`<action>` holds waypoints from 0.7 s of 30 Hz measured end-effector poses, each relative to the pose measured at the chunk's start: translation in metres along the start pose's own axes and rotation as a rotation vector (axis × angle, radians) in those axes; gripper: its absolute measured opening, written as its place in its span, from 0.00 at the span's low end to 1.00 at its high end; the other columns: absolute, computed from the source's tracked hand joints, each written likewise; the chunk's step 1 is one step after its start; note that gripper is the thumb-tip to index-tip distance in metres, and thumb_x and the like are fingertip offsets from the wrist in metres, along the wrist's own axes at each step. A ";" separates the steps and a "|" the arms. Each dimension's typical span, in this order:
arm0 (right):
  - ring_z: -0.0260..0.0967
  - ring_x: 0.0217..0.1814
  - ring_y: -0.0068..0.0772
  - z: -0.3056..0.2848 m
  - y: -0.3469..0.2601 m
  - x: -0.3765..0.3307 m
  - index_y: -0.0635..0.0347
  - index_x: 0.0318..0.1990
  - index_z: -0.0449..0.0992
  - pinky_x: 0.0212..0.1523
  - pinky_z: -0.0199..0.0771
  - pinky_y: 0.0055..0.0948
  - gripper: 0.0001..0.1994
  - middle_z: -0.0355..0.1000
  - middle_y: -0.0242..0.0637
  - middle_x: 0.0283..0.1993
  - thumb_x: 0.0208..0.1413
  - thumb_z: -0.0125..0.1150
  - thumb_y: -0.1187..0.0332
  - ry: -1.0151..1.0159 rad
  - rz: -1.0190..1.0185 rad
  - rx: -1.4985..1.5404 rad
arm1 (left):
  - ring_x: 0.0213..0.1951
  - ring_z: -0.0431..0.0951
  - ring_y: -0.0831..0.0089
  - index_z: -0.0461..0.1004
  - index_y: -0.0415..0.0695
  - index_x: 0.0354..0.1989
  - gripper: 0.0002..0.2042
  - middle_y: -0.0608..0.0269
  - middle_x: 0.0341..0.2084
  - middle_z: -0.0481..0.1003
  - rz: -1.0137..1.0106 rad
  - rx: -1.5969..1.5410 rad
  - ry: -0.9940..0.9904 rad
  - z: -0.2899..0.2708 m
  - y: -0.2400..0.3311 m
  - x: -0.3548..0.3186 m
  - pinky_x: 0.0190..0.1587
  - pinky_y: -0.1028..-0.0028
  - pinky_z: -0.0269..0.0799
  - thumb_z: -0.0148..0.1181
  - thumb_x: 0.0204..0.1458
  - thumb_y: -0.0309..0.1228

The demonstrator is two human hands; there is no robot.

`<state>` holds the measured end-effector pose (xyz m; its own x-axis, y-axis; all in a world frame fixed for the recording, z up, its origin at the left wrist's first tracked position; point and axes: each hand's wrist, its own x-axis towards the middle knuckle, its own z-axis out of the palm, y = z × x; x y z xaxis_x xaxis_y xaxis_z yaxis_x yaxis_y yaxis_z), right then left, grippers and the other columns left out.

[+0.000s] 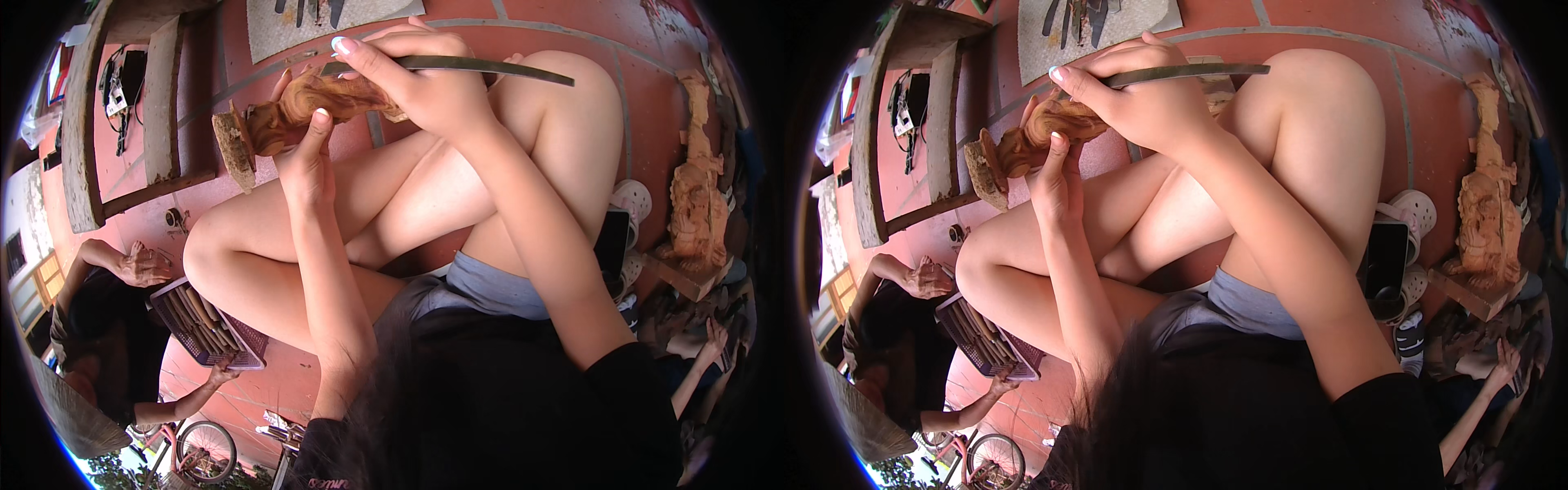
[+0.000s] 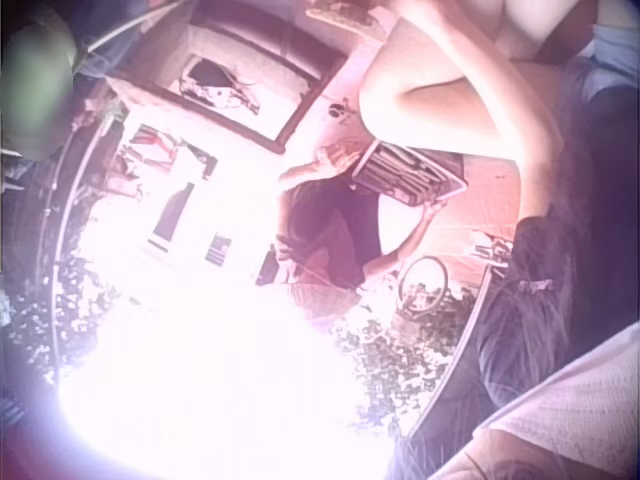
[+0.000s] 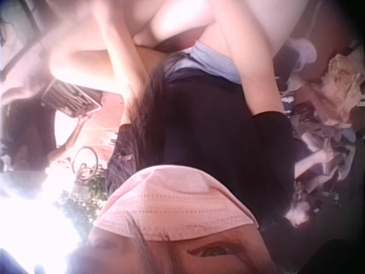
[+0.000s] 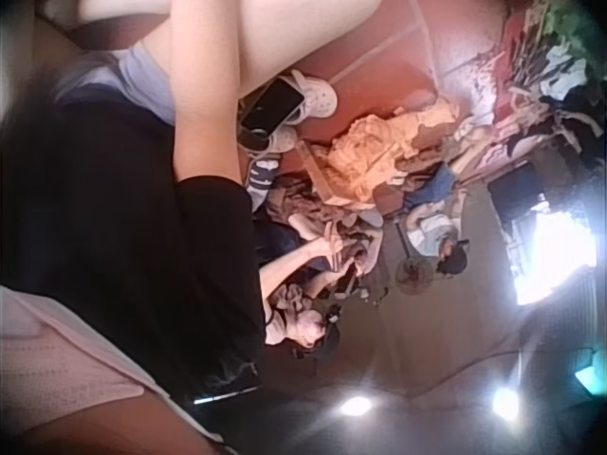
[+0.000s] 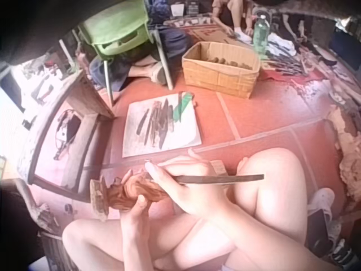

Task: The person sits on the floor and carves a wooden figurine using a metal file. They hold the wood in their left hand and file the surface with their right hand, rotating the piece to work on different sides.

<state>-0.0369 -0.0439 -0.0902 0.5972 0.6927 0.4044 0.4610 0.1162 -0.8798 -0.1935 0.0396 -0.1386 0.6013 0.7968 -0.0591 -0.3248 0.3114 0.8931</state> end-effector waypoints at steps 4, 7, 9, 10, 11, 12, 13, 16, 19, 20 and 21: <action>0.77 0.38 0.28 0.001 0.006 -0.006 0.57 0.27 0.85 0.55 0.64 0.32 0.11 0.80 0.30 0.28 0.57 0.67 0.61 -0.010 -0.144 -0.203 | 0.62 0.69 0.65 0.55 0.43 0.70 0.37 0.58 0.62 0.66 0.016 -0.007 -0.026 0.001 -0.001 0.001 0.65 0.62 0.70 0.68 0.54 0.26; 0.75 0.37 0.29 -0.004 0.006 -0.010 0.51 0.24 0.84 0.58 0.61 0.38 0.13 0.79 0.28 0.27 0.56 0.66 0.55 -0.047 -0.130 -0.172 | 0.62 0.69 0.66 0.55 0.43 0.70 0.38 0.58 0.61 0.66 0.005 -0.019 -0.017 0.003 -0.001 0.000 0.65 0.63 0.70 0.70 0.52 0.27; 0.74 0.37 0.27 -0.009 0.007 -0.014 0.51 0.24 0.84 0.59 0.60 0.38 0.12 0.79 0.27 0.27 0.55 0.66 0.57 -0.042 -0.155 -0.211 | 0.62 0.69 0.66 0.54 0.42 0.71 0.41 0.58 0.60 0.67 -0.002 -0.008 0.009 0.004 0.000 -0.001 0.66 0.63 0.67 0.73 0.49 0.29; 0.74 0.38 0.27 -0.012 0.007 -0.015 0.51 0.23 0.84 0.59 0.60 0.37 0.12 0.79 0.26 0.27 0.55 0.66 0.58 -0.039 -0.167 -0.230 | 0.62 0.69 0.66 0.54 0.42 0.71 0.41 0.58 0.60 0.67 -0.001 -0.010 0.010 0.005 0.000 -0.001 0.66 0.63 0.67 0.73 0.50 0.30; 0.74 0.38 0.26 -0.015 0.006 -0.016 0.51 0.23 0.84 0.59 0.60 0.37 0.11 0.79 0.26 0.27 0.54 0.66 0.58 -0.052 -0.159 -0.247 | 0.62 0.69 0.66 0.54 0.42 0.71 0.41 0.59 0.60 0.67 0.000 -0.013 0.011 0.005 0.000 -0.001 0.66 0.63 0.67 0.73 0.50 0.30; 0.74 0.38 0.26 -0.018 0.003 -0.017 0.51 0.24 0.84 0.60 0.60 0.37 0.11 0.79 0.26 0.27 0.54 0.66 0.59 -0.064 -0.151 -0.263 | 0.62 0.69 0.66 0.54 0.42 0.71 0.41 0.59 0.60 0.67 0.000 -0.016 0.012 0.005 0.000 -0.001 0.66 0.62 0.67 0.73 0.50 0.31; 0.74 0.38 0.26 -0.020 0.002 -0.017 0.51 0.24 0.84 0.60 0.60 0.37 0.10 0.79 0.26 0.27 0.54 0.67 0.60 -0.077 -0.143 -0.279 | 0.62 0.69 0.66 0.54 0.42 0.71 0.41 0.59 0.60 0.67 0.004 -0.001 0.011 0.007 0.000 -0.001 0.66 0.63 0.67 0.73 0.50 0.32; 0.74 0.38 0.25 -0.026 0.001 -0.013 0.50 0.24 0.84 0.60 0.60 0.38 0.09 0.79 0.26 0.26 0.53 0.67 0.60 -0.068 -0.179 -0.301 | 0.61 0.70 0.66 0.55 0.41 0.70 0.40 0.59 0.59 0.68 0.027 0.036 0.007 0.012 0.000 -0.001 0.65 0.64 0.68 0.72 0.51 0.33; 0.75 0.37 0.25 -0.024 0.003 -0.012 0.51 0.24 0.84 0.60 0.59 0.37 0.09 0.79 0.27 0.26 0.53 0.68 0.60 -0.041 -0.158 -0.231 | 0.59 0.71 0.68 0.57 0.39 0.69 0.39 0.60 0.56 0.70 0.098 0.112 0.006 0.013 -0.004 -0.001 0.62 0.68 0.70 0.72 0.52 0.34; 0.75 0.37 0.25 -0.023 0.003 -0.011 0.51 0.24 0.84 0.60 0.59 0.37 0.09 0.78 0.26 0.26 0.53 0.68 0.60 -0.015 -0.186 -0.208 | 0.58 0.72 0.69 0.58 0.39 0.69 0.38 0.60 0.55 0.71 0.126 0.167 0.007 0.012 -0.007 0.000 0.61 0.69 0.70 0.72 0.52 0.35; 0.75 0.36 0.25 -0.021 0.004 -0.010 0.52 0.24 0.84 0.60 0.59 0.36 0.10 0.78 0.26 0.25 0.53 0.68 0.60 0.011 -0.213 -0.185 | 0.57 0.72 0.70 0.60 0.38 0.68 0.37 0.60 0.54 0.72 0.154 0.223 0.008 0.012 -0.009 0.000 0.60 0.70 0.71 0.72 0.52 0.36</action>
<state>-0.0272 -0.0655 -0.0920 0.4801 0.6589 0.5791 0.6887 0.1258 -0.7141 -0.1820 0.0312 -0.1413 0.5511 0.8303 0.0826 -0.2429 0.0650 0.9679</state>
